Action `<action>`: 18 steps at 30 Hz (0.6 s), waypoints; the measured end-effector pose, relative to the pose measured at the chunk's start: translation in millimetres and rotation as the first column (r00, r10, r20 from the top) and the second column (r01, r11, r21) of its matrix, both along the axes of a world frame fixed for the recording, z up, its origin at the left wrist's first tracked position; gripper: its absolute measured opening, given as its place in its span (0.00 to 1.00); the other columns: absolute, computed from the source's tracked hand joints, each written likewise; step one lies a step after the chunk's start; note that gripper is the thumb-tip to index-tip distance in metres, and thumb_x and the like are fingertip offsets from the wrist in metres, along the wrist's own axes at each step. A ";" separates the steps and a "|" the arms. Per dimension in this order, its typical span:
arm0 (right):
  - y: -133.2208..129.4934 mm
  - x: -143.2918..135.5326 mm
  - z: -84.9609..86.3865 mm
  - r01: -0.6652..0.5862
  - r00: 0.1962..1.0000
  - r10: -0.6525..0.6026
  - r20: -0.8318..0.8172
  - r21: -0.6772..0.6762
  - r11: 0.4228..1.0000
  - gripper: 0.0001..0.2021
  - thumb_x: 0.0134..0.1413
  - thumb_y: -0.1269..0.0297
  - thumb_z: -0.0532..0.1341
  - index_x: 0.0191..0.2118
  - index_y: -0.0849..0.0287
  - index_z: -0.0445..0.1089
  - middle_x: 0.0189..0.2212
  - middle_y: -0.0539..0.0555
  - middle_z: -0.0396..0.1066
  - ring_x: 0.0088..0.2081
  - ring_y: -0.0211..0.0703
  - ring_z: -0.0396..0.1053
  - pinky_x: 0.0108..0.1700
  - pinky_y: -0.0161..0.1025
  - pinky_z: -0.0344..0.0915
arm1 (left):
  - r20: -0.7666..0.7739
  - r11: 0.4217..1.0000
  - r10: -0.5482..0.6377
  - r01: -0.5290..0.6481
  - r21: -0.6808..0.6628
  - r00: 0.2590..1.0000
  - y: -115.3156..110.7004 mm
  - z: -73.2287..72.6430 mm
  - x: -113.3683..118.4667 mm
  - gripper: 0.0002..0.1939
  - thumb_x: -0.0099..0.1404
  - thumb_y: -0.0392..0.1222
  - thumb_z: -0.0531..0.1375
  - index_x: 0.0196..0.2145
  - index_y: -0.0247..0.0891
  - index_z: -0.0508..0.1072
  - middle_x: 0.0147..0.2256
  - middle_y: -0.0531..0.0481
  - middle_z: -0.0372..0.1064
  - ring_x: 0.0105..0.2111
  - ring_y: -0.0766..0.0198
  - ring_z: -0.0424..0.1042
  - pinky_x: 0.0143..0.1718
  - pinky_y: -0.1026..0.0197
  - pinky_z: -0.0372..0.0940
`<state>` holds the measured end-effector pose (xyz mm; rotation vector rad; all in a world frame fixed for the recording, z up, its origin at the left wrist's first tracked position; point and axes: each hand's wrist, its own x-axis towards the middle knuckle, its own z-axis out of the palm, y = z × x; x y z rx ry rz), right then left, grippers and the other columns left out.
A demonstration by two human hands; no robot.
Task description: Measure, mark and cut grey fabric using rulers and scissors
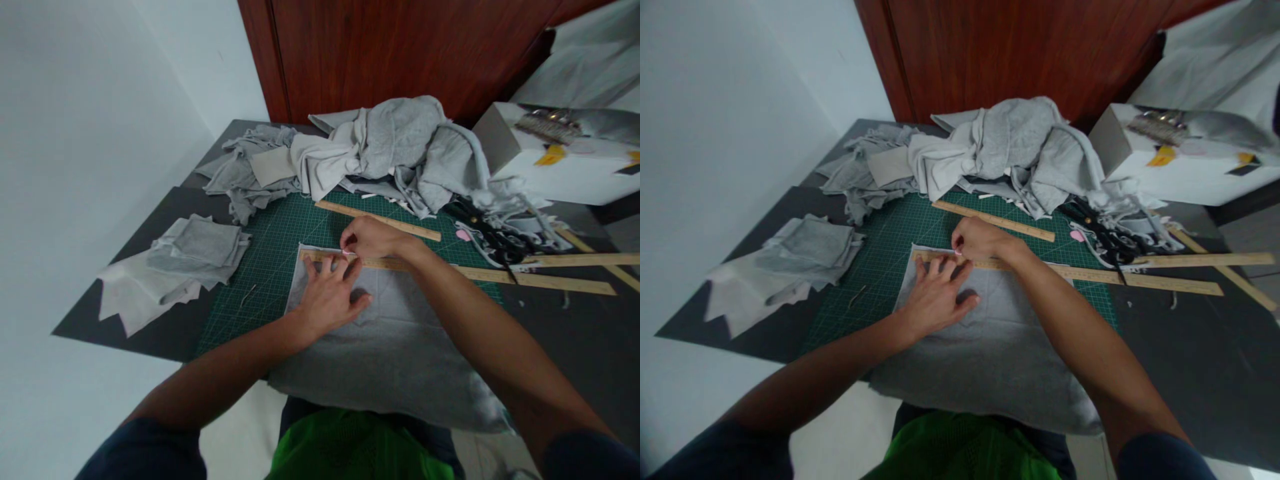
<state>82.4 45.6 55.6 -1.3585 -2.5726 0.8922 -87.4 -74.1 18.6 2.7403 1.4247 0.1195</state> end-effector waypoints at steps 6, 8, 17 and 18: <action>-4.3 1.4 -4.1 0.060 0.997 -0.060 -0.045 -0.004 0.998 0.14 0.51 0.78 0.63 0.37 0.59 0.84 0.32 0.51 0.82 0.32 0.39 0.75 0.37 0.33 0.64 | -0.005 1.000 0.009 -0.009 -0.005 1.000 0.3 0.6 0.6 0.37 0.76 0.66 0.51 0.73 0.43 0.62 0.70 0.36 0.59 0.66 0.32 0.57 0.67 0.18 0.48; -6.2 6.8 -4.5 0.054 0.998 -0.054 -0.039 0.000 0.999 0.14 0.51 0.78 0.62 0.37 0.59 0.84 0.32 0.51 0.82 0.33 0.40 0.75 0.37 0.33 0.65 | 0.005 1.000 0.010 -0.010 -0.003 1.000 0.3 0.3 1.2 0.37 0.76 0.66 0.52 0.73 0.44 0.62 0.70 0.37 0.59 0.66 0.32 0.57 0.67 0.18 0.47; -14.9 20.1 -4.9 0.083 0.996 -0.082 -0.026 0.056 0.995 0.14 0.51 0.79 0.62 0.36 0.59 0.84 0.32 0.51 0.82 0.34 0.40 0.76 0.38 0.34 0.65 | 0.045 1.000 0.012 -0.013 0.009 0.999 4.0 -1.0 3.7 0.35 0.75 0.66 0.53 0.69 0.43 0.66 0.65 0.36 0.63 0.63 0.33 0.60 0.67 0.20 0.48; -16.1 20.3 -6.5 0.088 0.996 -0.086 -0.040 0.059 0.994 0.14 0.51 0.78 0.62 0.37 0.59 0.84 0.32 0.51 0.82 0.34 0.40 0.76 0.38 0.34 0.65 | 0.049 1.000 0.009 -0.010 0.014 0.999 4.6 -0.9 4.0 0.34 0.75 0.66 0.53 0.68 0.43 0.67 0.65 0.37 0.63 0.63 0.33 0.60 0.67 0.21 0.48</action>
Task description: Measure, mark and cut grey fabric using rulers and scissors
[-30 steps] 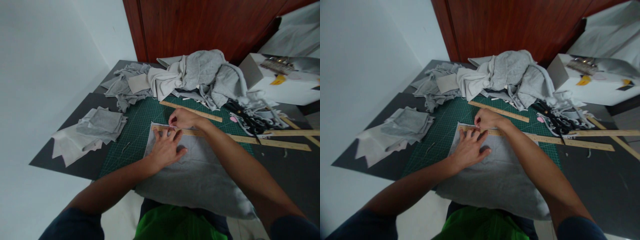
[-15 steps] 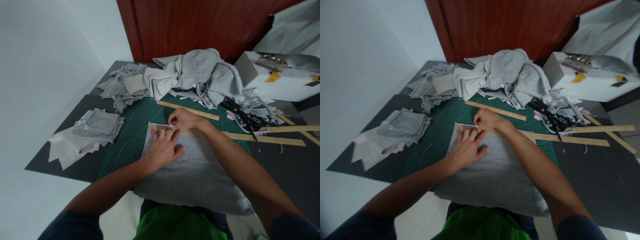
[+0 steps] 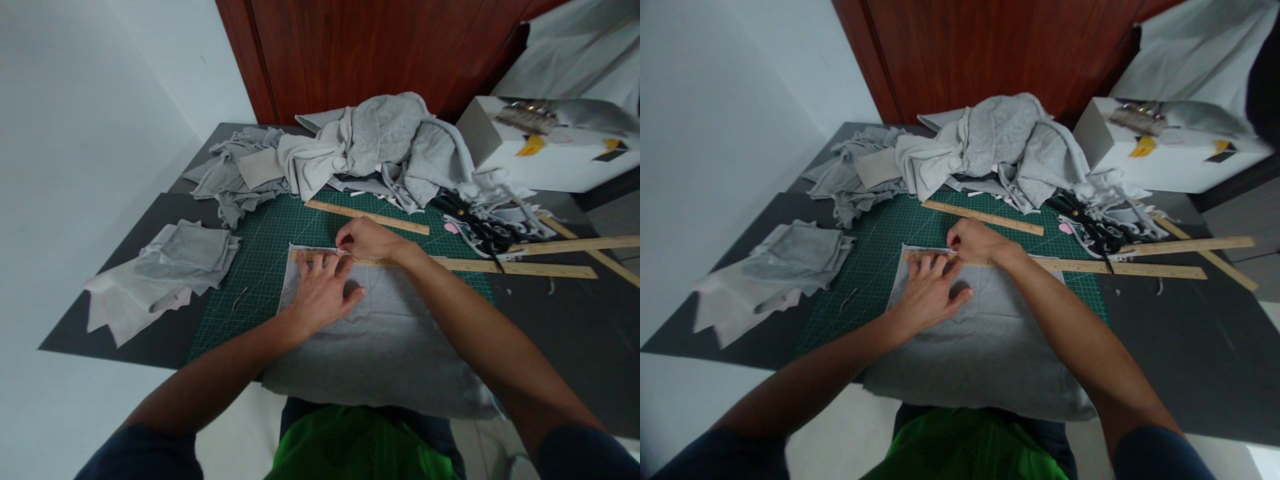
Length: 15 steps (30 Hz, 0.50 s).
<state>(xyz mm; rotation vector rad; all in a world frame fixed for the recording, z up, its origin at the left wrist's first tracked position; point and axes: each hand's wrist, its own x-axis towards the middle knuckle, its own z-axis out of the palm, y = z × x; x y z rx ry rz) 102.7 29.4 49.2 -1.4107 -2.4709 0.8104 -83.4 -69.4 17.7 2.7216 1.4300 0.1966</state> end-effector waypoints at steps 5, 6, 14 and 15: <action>-6.0 17.5 -0.9 0.007 1.000 -0.007 0.021 0.009 1.000 0.14 0.52 0.77 0.61 0.36 0.58 0.84 0.32 0.51 0.82 0.34 0.41 0.76 0.38 0.34 0.65 | 0.007 0.999 -0.019 0.018 0.031 1.000 0.9 0.8 2.2 0.34 0.75 0.65 0.54 0.67 0.39 0.68 0.63 0.35 0.65 0.66 0.36 0.58 0.71 0.26 0.42; -6.6 21.1 -0.1 0.012 0.999 -0.012 0.033 0.007 1.000 0.14 0.51 0.78 0.61 0.36 0.58 0.84 0.32 0.51 0.82 0.34 0.41 0.76 0.38 0.34 0.65 | 0.011 0.999 -0.025 0.025 0.033 1.000 1.0 0.7 2.8 0.34 0.75 0.64 0.54 0.67 0.37 0.68 0.64 0.34 0.65 0.68 0.36 0.55 0.71 0.27 0.42; -11.6 23.8 0.3 0.000 1.000 0.000 -0.004 0.036 0.999 0.14 0.55 0.77 0.61 0.38 0.58 0.84 0.36 0.53 0.84 0.38 0.43 0.78 0.42 0.35 0.67 | 0.080 0.991 -0.128 0.130 -0.014 0.989 7.6 0.6 6.6 0.30 0.77 0.56 0.54 0.66 0.32 0.66 0.65 0.36 0.66 0.67 0.44 0.60 0.69 0.41 0.53; -12.8 26.9 0.7 0.007 1.000 -0.007 0.006 0.034 0.999 0.14 0.55 0.77 0.61 0.38 0.58 0.84 0.35 0.53 0.84 0.37 0.42 0.78 0.42 0.34 0.67 | 0.081 0.991 -0.128 0.130 -0.018 0.988 8.0 1.0 6.7 0.30 0.76 0.55 0.54 0.66 0.32 0.67 0.65 0.36 0.66 0.66 0.44 0.61 0.69 0.42 0.54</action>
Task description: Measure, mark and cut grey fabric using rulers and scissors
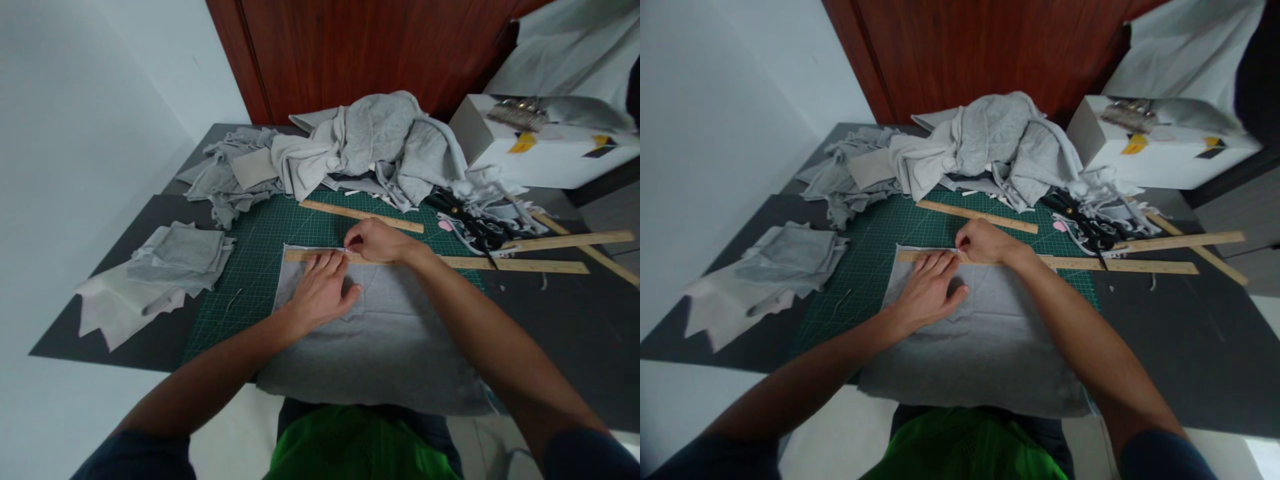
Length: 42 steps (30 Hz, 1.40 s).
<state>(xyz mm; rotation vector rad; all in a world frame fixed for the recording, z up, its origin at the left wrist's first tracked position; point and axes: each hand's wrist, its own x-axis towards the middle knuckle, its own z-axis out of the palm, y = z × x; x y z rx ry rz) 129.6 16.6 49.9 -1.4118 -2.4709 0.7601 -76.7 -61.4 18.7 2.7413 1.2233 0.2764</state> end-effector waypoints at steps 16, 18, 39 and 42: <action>-13.2 34.2 -6.1 0.077 0.996 -0.079 0.041 0.054 0.996 0.13 0.53 0.78 0.62 0.38 0.59 0.84 0.36 0.54 0.83 0.38 0.44 0.78 0.43 0.35 0.67 | -0.089 0.998 -0.021 0.026 0.055 0.996 -0.8 2.1 3.6 0.29 0.76 0.56 0.54 0.67 0.37 0.66 0.64 0.35 0.64 0.64 0.41 0.59 0.65 0.37 0.55; -14.5 37.3 -6.3 0.077 0.995 -0.081 0.052 0.066 0.995 0.14 0.52 0.78 0.62 0.37 0.59 0.84 0.36 0.54 0.84 0.39 0.45 0.78 0.44 0.36 0.67 | -0.099 0.999 -0.014 0.019 0.047 0.995 -0.1 5.8 6.1 0.28 0.76 0.56 0.54 0.65 0.37 0.67 0.62 0.36 0.65 0.63 0.41 0.60 0.64 0.38 0.57; -27.3 57.7 -6.7 0.102 0.993 -0.106 0.046 0.097 0.990 0.14 0.55 0.78 0.60 0.38 0.60 0.83 0.36 0.55 0.83 0.39 0.44 0.77 0.44 0.35 0.66 | -0.102 0.998 -0.013 0.019 0.062 0.995 -7.6 5.7 35.3 0.31 0.76 0.60 0.54 0.66 0.38 0.67 0.59 0.35 0.66 0.60 0.41 0.63 0.58 0.40 0.61; -29.6 65.6 -5.6 0.133 0.989 -0.138 0.059 0.087 0.987 0.12 0.56 0.76 0.61 0.36 0.59 0.83 0.35 0.55 0.83 0.39 0.45 0.77 0.44 0.36 0.67 | -0.089 0.999 -0.007 0.011 0.048 0.996 -5.8 7.9 37.5 0.29 0.76 0.59 0.53 0.64 0.38 0.69 0.55 0.36 0.67 0.58 0.42 0.64 0.59 0.40 0.61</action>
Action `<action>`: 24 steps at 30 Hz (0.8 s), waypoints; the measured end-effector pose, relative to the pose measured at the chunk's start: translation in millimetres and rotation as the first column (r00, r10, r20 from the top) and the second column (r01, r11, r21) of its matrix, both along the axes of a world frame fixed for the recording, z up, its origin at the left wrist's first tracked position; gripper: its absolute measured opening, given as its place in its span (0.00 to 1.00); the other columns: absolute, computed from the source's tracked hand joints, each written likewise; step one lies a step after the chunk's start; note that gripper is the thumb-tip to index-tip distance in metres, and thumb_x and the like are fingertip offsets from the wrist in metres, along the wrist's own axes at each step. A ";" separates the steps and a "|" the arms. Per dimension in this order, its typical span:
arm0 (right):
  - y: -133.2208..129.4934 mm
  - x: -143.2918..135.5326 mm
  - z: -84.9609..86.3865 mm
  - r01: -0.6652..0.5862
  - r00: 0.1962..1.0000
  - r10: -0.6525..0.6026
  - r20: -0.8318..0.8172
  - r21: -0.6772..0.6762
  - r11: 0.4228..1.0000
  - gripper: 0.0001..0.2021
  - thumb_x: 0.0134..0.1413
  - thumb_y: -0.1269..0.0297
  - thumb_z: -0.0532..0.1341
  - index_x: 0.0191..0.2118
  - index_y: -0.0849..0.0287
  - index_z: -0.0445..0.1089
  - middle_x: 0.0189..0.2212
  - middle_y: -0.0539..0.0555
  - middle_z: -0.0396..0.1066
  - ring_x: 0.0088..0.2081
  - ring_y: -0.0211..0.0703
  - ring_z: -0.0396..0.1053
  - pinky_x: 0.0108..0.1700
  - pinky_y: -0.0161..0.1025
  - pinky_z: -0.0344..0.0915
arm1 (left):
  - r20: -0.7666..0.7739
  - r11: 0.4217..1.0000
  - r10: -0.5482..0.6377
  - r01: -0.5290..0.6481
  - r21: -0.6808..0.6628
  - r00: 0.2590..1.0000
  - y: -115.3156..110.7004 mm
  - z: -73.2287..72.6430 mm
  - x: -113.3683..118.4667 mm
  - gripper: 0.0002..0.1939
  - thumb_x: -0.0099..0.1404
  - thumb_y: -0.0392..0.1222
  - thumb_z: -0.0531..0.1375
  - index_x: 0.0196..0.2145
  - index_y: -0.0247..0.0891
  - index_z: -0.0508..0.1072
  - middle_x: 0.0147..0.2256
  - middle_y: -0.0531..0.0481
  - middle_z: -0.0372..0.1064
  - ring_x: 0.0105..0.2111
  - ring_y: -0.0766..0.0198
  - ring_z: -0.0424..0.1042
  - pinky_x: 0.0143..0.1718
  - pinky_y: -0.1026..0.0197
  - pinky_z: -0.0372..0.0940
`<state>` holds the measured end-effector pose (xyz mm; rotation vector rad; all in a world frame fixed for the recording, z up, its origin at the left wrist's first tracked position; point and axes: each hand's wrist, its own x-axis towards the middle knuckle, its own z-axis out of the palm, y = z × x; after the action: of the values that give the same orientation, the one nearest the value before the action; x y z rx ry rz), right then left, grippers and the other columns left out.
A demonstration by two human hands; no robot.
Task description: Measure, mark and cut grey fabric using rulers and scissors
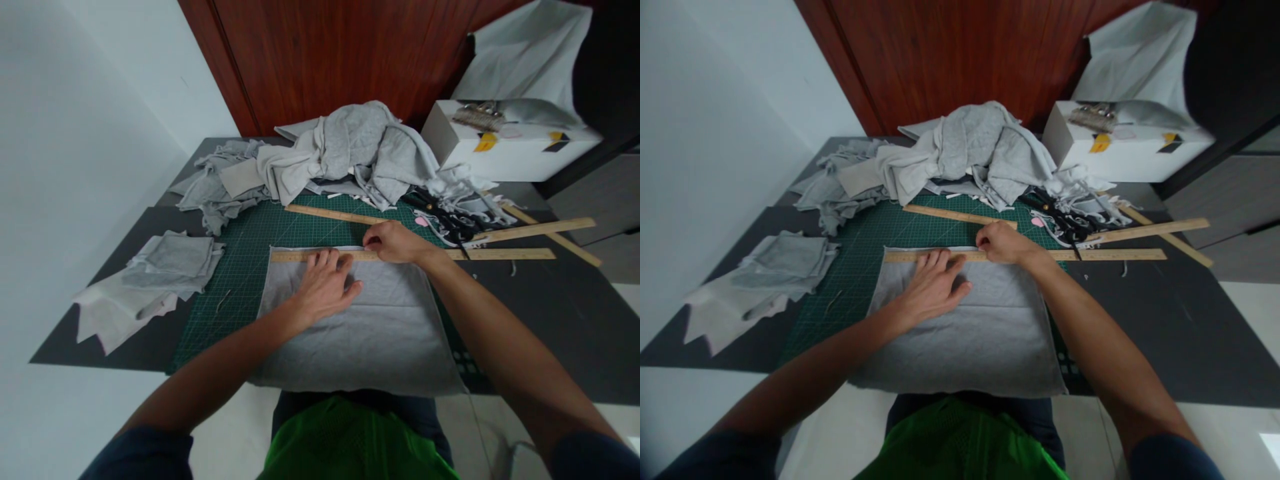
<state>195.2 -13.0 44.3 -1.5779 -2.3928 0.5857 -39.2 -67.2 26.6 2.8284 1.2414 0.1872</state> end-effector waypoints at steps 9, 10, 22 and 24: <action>-8.2 11.2 -4.5 0.027 0.996 -0.026 -0.085 0.014 1.000 0.10 0.58 0.75 0.61 0.36 0.59 0.82 0.35 0.54 0.82 0.38 0.44 0.78 0.46 0.37 0.67 | 0.094 0.992 -0.089 0.097 -0.085 0.992 8.7 -1.2 7.8 0.22 0.78 0.52 0.53 0.58 0.35 0.72 0.59 0.39 0.69 0.61 0.50 0.65 0.65 0.48 0.61; -8.9 13.6 -4.4 0.024 0.996 -0.023 -0.083 0.015 1.000 0.11 0.58 0.75 0.61 0.36 0.59 0.82 0.35 0.54 0.82 0.38 0.44 0.78 0.46 0.37 0.67 | 0.084 0.992 -0.091 0.098 -0.079 0.992 8.9 -1.5 8.8 0.23 0.77 0.54 0.53 0.58 0.35 0.72 0.58 0.39 0.70 0.60 0.50 0.66 0.64 0.48 0.61; -14.5 28.6 -7.8 0.039 0.997 -0.036 -0.063 0.056 0.998 0.11 0.58 0.74 0.61 0.35 0.59 0.82 0.36 0.56 0.83 0.40 0.46 0.77 0.46 0.37 0.68 | 0.004 0.997 -0.061 0.061 -0.036 0.998 4.9 0.0 22.8 0.28 0.77 0.60 0.53 0.63 0.39 0.69 0.57 0.38 0.68 0.59 0.44 0.64 0.59 0.43 0.62; -15.1 29.3 -7.7 0.043 0.998 -0.039 -0.055 0.062 0.997 0.11 0.58 0.75 0.61 0.35 0.59 0.82 0.36 0.56 0.83 0.40 0.46 0.77 0.47 0.37 0.68 | 0.021 0.995 -0.078 0.079 -0.057 0.997 5.2 2.1 27.5 0.26 0.77 0.57 0.54 0.61 0.38 0.70 0.58 0.38 0.68 0.61 0.46 0.63 0.61 0.44 0.62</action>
<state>224.6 -28.1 36.6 -1.5612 -2.3113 0.5314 -11.8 -62.1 28.7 2.8131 1.1104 0.1713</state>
